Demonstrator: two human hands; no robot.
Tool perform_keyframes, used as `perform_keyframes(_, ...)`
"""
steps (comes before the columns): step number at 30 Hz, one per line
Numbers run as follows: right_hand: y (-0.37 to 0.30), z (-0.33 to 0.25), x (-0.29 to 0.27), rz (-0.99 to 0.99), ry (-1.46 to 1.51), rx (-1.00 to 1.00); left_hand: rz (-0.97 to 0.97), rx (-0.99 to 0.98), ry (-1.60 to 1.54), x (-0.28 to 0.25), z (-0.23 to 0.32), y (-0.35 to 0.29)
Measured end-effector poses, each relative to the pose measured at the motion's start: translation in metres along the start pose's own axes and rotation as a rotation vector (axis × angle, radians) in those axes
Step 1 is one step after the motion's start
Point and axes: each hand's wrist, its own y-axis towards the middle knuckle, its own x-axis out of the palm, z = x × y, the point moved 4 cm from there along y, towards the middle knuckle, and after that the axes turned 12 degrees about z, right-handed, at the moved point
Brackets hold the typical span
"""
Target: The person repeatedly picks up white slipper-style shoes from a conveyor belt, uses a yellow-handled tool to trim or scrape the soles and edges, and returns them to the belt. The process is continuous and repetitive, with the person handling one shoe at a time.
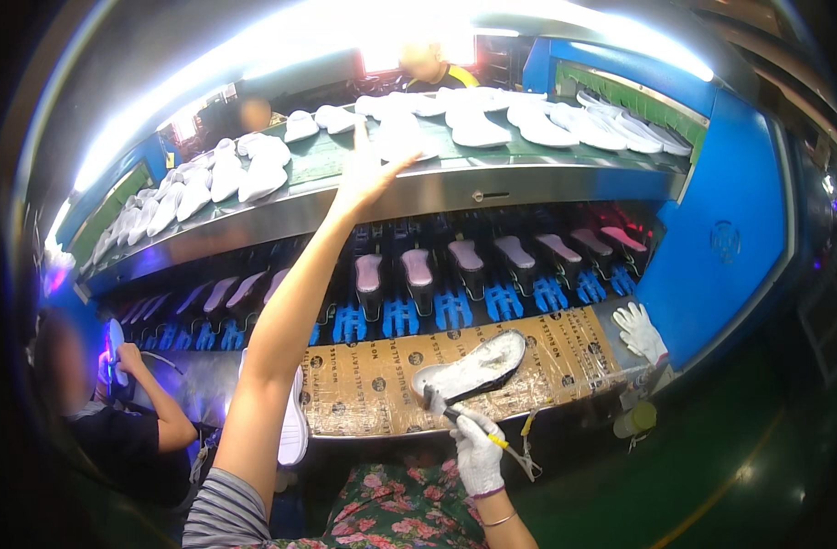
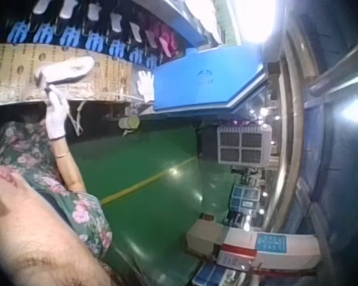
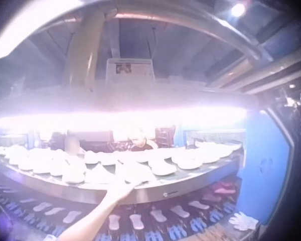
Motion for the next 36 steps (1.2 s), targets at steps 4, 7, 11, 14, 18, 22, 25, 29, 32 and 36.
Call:
perform_keyframes(4, -0.003, 0.014, -0.003, 0.025, -0.062, 0.019, -0.197, 0.056, 0.09, 0.057, -0.01, 0.039)
perform_keyframes(7, -0.005, 0.025, 0.001, -0.012, -0.058, 0.053, -0.146, 0.117, 0.189, 0.096, -0.036, 0.065)
perform_keyframes(11, -0.017, 0.038, 0.017, -0.03, -0.077, 0.109, -0.087, 0.146, 0.277, 0.096, -0.08, 0.086)
perform_keyframes(14, -0.008, 0.017, -0.007, 0.033, -0.124, 0.0, -0.236, -0.143, -0.096, 0.063, 0.006, 0.043)
perform_keyframes(18, -0.016, 0.02, 0.004, 0.009, -0.15, 0.023, 0.087, 0.276, 0.336, -0.039, -0.043, 0.018)
perform_keyframes(22, -0.02, 0.026, 0.029, -0.036, -0.204, 0.043, 0.181, 0.344, 0.732, -0.168, -0.099, 0.001)
perform_keyframes(25, -0.014, 0.046, 0.04, -0.162, -0.262, 0.031, 0.131, 0.388, 0.444, -0.24, -0.137, -0.014)
perform_keyframes(29, -0.022, 0.029, 0.047, -0.138, -0.306, -0.006, 0.101, -0.112, -0.447, -0.281, -0.149, -0.083)
perform_keyframes(32, -0.024, 0.025, 0.063, -0.141, -0.269, 0.03, 0.316, 0.01, -0.508, -0.356, -0.134, -0.141)
perform_keyframes(36, -0.013, 0.013, 0.077, -0.183, -0.156, -0.05, 0.734, -0.426, -0.545, -0.393, -0.143, -0.232)
